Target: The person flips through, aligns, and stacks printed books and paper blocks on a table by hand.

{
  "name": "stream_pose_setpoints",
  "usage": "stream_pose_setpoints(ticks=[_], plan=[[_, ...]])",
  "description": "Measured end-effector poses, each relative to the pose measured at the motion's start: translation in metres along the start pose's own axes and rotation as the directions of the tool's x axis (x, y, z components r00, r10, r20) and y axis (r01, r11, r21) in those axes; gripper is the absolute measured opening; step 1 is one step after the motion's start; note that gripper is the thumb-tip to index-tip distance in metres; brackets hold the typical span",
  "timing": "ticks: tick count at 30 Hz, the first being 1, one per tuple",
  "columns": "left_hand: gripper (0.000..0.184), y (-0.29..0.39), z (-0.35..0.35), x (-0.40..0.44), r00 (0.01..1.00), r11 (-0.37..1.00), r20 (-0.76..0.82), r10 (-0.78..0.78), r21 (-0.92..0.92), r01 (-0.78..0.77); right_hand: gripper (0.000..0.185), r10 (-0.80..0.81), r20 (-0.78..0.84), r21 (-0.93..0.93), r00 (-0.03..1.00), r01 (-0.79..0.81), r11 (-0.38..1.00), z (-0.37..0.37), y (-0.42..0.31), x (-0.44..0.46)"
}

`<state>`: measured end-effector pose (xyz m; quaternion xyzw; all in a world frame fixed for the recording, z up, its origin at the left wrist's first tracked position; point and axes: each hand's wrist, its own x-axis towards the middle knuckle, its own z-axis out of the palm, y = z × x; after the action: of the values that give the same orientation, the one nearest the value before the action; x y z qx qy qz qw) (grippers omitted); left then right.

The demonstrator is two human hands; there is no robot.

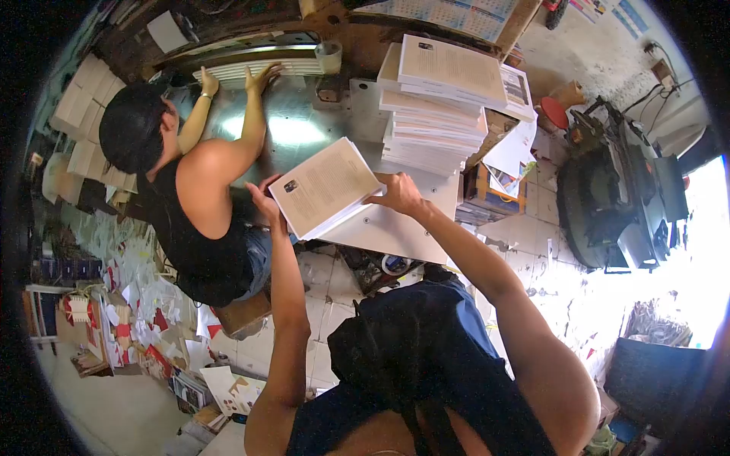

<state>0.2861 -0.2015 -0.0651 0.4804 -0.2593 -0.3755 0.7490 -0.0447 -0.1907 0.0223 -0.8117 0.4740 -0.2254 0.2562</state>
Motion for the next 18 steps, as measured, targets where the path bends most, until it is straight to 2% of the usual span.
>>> stream_pose_setpoints(ticks=[3,6,9,10,13,14,15,17,18], plan=[[0.090,0.005,0.003,0.000,1.000,0.999,-0.005,-0.019,0.037,0.019,0.061,0.029,0.024,-0.041,0.999,-0.028,0.999,-0.003,-0.002,-0.001],[0.090,0.015,0.013,0.002,0.996,0.963,-0.063,0.057,0.267,-0.038,0.059,-0.035,-0.031,-0.009,0.999,0.034,0.999,0.001,0.004,-0.004],[0.091,0.021,0.019,-0.003,0.993,0.951,-0.065,0.102,0.299,-0.078,0.056,-0.051,-0.067,0.019,0.996,0.052,0.998,0.003,0.007,-0.005],[0.088,0.022,0.017,-0.006,0.993,0.941,-0.033,0.114,0.324,-0.098,0.060,-0.039,-0.038,0.028,0.999,0.040,0.999,0.002,0.008,-0.005],[0.086,-0.010,-0.002,0.004,0.998,0.992,-0.012,-0.061,-0.108,0.059,0.076,0.002,-0.144,0.088,0.990,0.011,0.996,0.013,0.015,-0.009],[0.087,-0.014,-0.008,0.003,0.988,0.971,0.003,-0.155,-0.183,0.153,0.086,0.110,-0.171,0.071,0.979,-0.100,0.992,0.024,0.026,-0.014],[0.089,-0.021,-0.018,0.004,0.986,0.984,0.071,-0.148,-0.093,0.154,0.086,0.251,-0.106,0.076,0.962,-0.244,0.967,0.032,0.032,-0.019],[0.092,-0.031,-0.035,0.007,0.967,0.987,0.205,-0.149,0.087,0.134,0.085,0.512,0.021,0.056,0.859,-0.512,0.857,0.053,0.041,-0.035],[0.097,-0.023,-0.032,0.002,0.952,0.967,0.212,-0.220,0.172,0.185,0.081,0.519,0.020,0.118,0.854,-0.518,0.847,0.080,0.047,-0.050]])
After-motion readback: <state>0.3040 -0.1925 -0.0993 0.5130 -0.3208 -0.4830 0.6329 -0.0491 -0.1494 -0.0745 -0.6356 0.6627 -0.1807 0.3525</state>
